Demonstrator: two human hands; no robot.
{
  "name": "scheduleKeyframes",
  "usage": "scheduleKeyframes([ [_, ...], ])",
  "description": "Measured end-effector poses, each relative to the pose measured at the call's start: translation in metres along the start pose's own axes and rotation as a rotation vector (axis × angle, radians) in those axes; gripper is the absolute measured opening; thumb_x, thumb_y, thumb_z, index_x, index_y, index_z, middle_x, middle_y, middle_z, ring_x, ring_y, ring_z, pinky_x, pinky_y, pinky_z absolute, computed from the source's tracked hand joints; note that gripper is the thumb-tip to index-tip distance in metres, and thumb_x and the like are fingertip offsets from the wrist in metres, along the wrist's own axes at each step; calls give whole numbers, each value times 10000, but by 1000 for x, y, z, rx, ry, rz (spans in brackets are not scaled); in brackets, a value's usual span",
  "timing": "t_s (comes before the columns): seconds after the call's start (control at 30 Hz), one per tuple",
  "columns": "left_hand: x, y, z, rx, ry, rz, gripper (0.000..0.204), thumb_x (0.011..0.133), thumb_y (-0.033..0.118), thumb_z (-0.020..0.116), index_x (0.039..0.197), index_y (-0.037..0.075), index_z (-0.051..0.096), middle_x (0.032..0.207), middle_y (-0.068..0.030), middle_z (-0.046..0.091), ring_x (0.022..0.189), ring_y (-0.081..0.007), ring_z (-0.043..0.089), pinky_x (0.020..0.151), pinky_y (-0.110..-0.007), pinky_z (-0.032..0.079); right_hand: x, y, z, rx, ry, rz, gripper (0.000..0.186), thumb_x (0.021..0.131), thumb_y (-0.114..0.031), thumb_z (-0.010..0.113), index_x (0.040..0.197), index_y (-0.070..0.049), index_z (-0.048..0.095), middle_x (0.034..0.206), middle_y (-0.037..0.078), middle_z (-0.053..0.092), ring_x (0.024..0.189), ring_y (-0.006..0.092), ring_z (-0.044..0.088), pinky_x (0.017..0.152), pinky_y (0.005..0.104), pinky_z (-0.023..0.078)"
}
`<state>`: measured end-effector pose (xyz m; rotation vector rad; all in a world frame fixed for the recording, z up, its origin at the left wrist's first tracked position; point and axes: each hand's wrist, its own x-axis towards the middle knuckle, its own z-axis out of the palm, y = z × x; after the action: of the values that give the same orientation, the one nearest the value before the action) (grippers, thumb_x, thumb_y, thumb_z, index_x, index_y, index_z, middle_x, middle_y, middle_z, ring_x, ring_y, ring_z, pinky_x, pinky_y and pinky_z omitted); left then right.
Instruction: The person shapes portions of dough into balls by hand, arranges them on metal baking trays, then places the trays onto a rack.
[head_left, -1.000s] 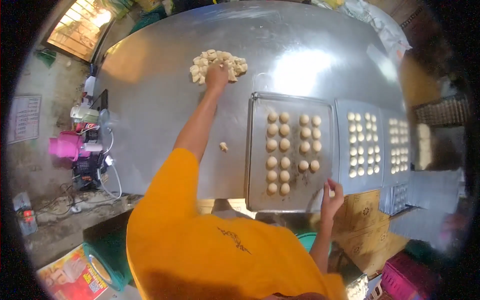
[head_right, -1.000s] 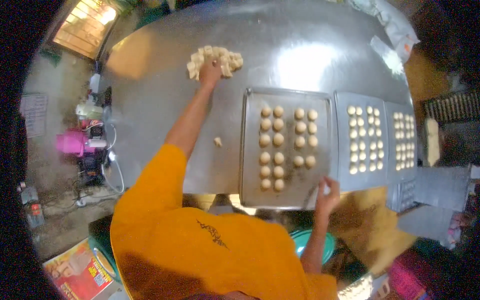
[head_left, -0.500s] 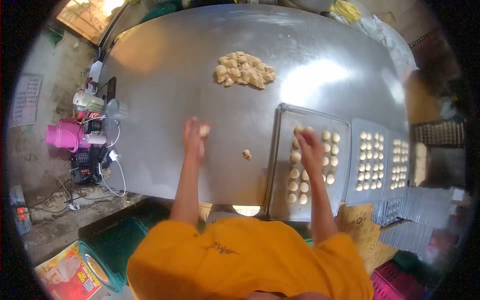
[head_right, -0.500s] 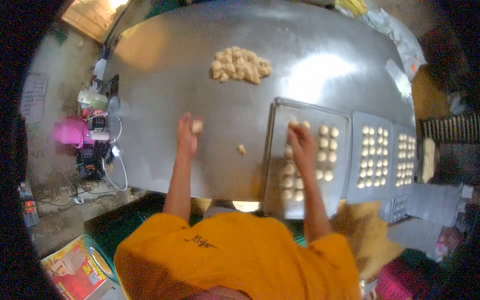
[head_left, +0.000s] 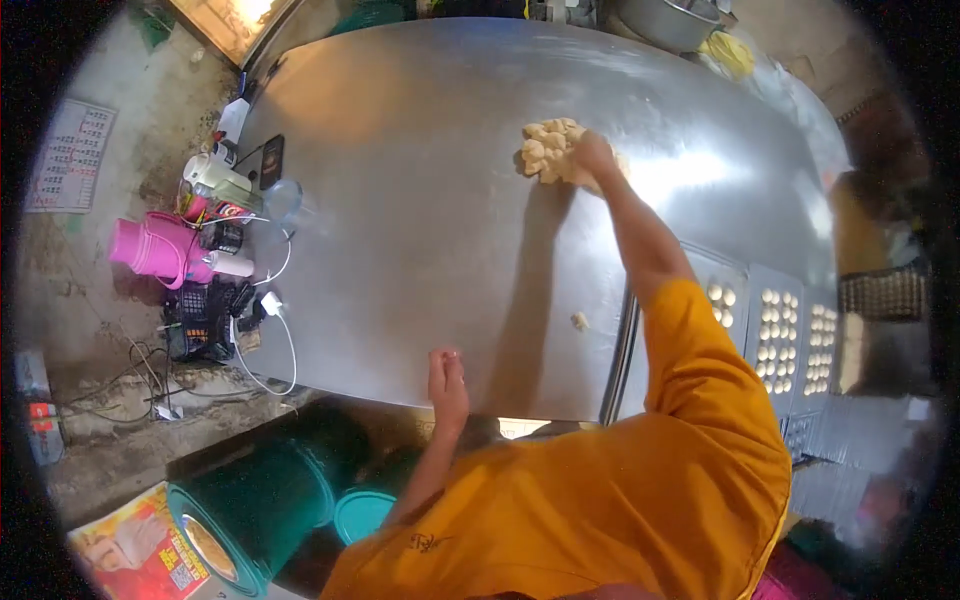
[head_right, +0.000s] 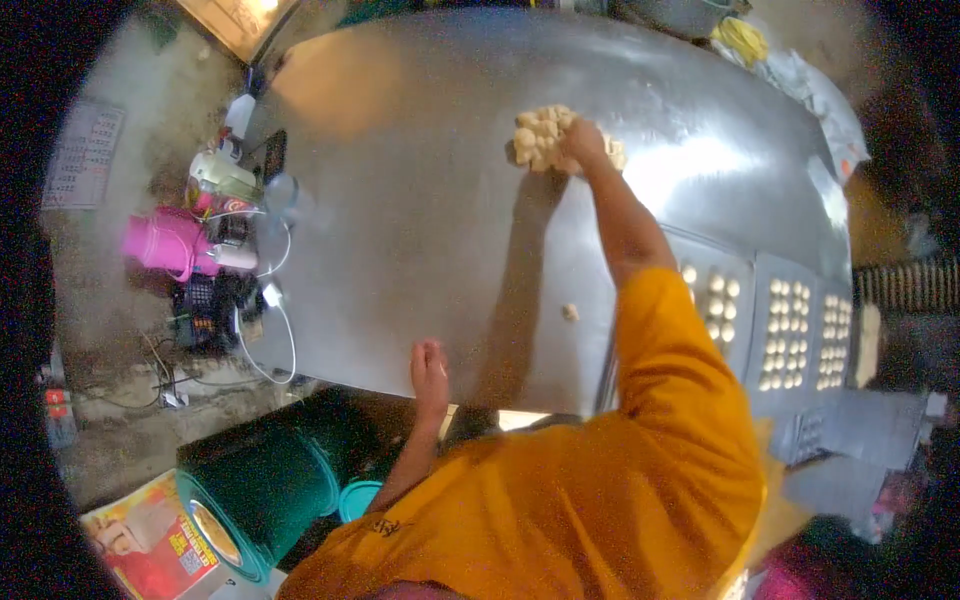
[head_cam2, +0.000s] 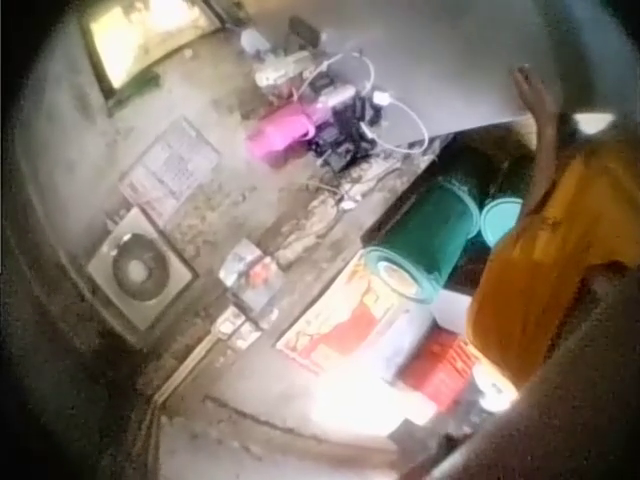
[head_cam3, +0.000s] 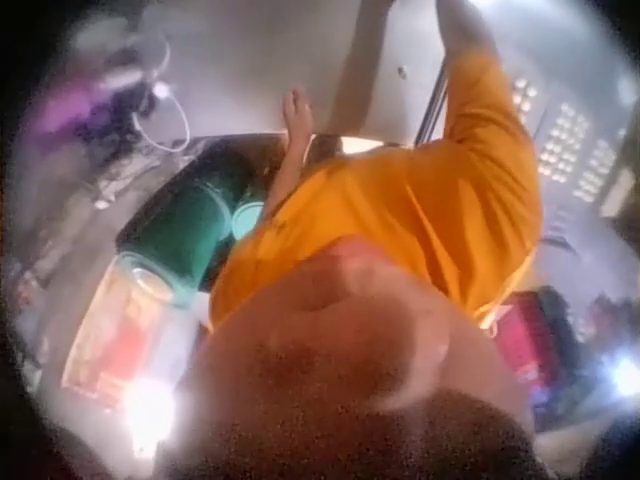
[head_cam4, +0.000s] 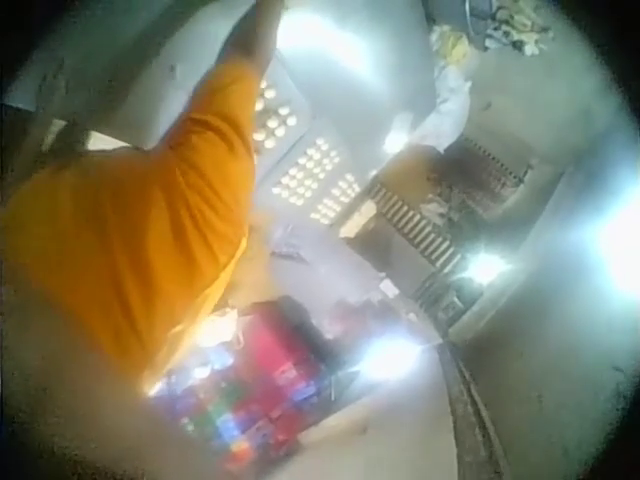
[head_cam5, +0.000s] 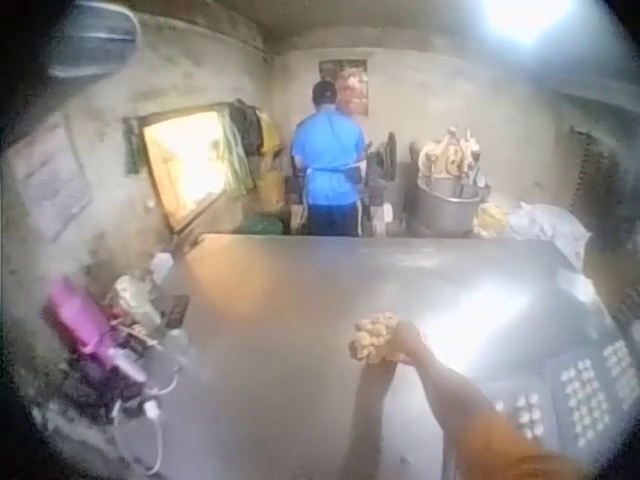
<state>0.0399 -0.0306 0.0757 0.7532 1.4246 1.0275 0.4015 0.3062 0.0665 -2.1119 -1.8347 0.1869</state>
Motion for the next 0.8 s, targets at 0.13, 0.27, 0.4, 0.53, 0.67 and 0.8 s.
scheduleKeyframes([
  [0.13,61,22,-25,429,215,458,299,976,295,404,1050,25,508,920,-113,534,822,-245,534,717,-391,428,-90,-28,-68,547,272,41,229,850,-209,599,881,18,607,809,198,646,764,342,636,651,380,492],
  [0.27,92,-7,-106,877,279,348,336,948,251,429,1147,-9,507,1070,-219,561,985,-364,543,891,-445,396,-298,-52,0,202,33,230,246,854,-206,568,958,16,589,859,222,589,821,342,579,708,446,438],
  [0.4,125,-26,-55,1466,273,910,267,917,206,450,1065,8,552,973,-200,591,916,-387,537,834,-480,392,-396,-106,83,-56,-54,33,221,846,-240,529,928,-40,575,954,182,528,926,343,483,773,452,382],
  [0.53,194,5,-38,1107,-27,481,220,925,233,465,1027,68,568,954,-163,601,925,-335,552,788,-452,421,-334,-78,74,50,-58,-142,195,817,-238,558,874,-51,554,900,158,514,860,335,476,757,435,381],
  [0.67,130,-62,-101,1133,191,487,263,932,205,452,1076,11,555,975,-201,596,911,-355,556,800,-461,431,-396,-82,44,73,-134,10,179,816,-210,551,887,-46,546,888,153,512,849,330,477,760,430,386],
  [0.8,69,-56,-48,1254,-10,675,256,891,217,472,1070,54,555,1001,-196,591,952,-336,549,805,-456,435,-405,-123,63,90,-203,-87,243,831,-172,482,1020,-27,532,997,199,527,985,356,476,889,447,371],
])
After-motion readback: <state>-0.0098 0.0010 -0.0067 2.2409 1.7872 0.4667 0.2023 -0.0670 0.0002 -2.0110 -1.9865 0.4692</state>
